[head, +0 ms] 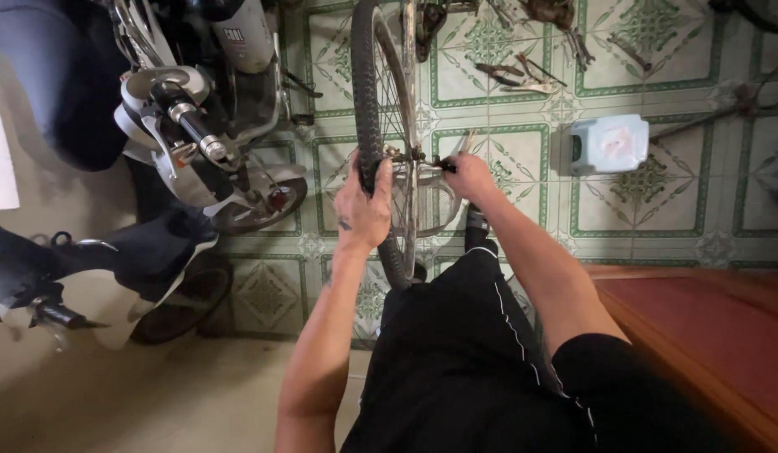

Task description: The person manipulates the hub and axle area of a bicycle wheel using a tool, rotating the wheel by hand to access different components.

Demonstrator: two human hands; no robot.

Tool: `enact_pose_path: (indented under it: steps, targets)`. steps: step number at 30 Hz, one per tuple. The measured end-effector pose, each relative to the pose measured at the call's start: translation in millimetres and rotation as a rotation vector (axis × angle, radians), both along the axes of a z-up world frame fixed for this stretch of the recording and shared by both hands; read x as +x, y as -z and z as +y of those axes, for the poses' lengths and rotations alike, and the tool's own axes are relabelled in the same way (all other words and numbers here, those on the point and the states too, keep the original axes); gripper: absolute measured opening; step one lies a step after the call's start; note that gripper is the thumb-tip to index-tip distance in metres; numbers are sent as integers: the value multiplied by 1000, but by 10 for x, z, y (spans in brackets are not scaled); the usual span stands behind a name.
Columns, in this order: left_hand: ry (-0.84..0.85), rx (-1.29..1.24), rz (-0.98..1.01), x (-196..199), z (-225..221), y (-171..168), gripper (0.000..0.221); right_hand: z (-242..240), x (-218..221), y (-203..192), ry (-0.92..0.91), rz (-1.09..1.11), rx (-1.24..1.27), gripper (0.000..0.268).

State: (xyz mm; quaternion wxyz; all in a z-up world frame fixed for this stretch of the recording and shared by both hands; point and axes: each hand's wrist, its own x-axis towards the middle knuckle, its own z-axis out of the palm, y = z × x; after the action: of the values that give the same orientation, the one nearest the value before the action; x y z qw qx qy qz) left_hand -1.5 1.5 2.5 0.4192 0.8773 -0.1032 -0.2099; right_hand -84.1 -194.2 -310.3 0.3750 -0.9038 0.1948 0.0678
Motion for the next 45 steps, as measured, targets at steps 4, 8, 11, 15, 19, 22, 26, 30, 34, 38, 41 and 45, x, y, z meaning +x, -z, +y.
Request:
enact_pose_path:
  steps: [4,8,11,15,19,22,26,30,34,38,41,45]
  targets:
    - [11,-41,-41,-7,4,-4,52,-50,143,-98,-41,-13,34,30]
    - [36,-48,-96,-1,34,66,53,-11,217,-190,-71,-79,16,27]
    - [36,-57,-95,-8,42,88,52,6,262,-281,-54,-133,3,22]
    - [18,-57,-78,-19,37,67,52,14,320,-411,-79,-109,-57,18]
    - [34,-69,-104,-18,34,55,49,-36,379,-386,-131,-98,-65,21]
    - [29,-71,-109,-23,38,64,50,-24,367,-299,-142,-88,-44,22]
    - [19,-64,-77,-18,36,70,50,3,333,-267,-157,83,-7,24]
    - [-7,-74,-62,-26,17,62,48,61,281,-289,-87,163,75,35]
    - [-16,-92,-63,-31,36,102,47,104,274,-246,-53,255,215,39]
    - [7,-80,-116,-2,21,128,46,159,283,-1,4,186,137,35]
    - [-4,-50,-94,-14,3,64,45,90,245,157,6,93,90,32]
    - [-21,28,22,3,-1,23,47,36,236,191,-21,98,140,36]
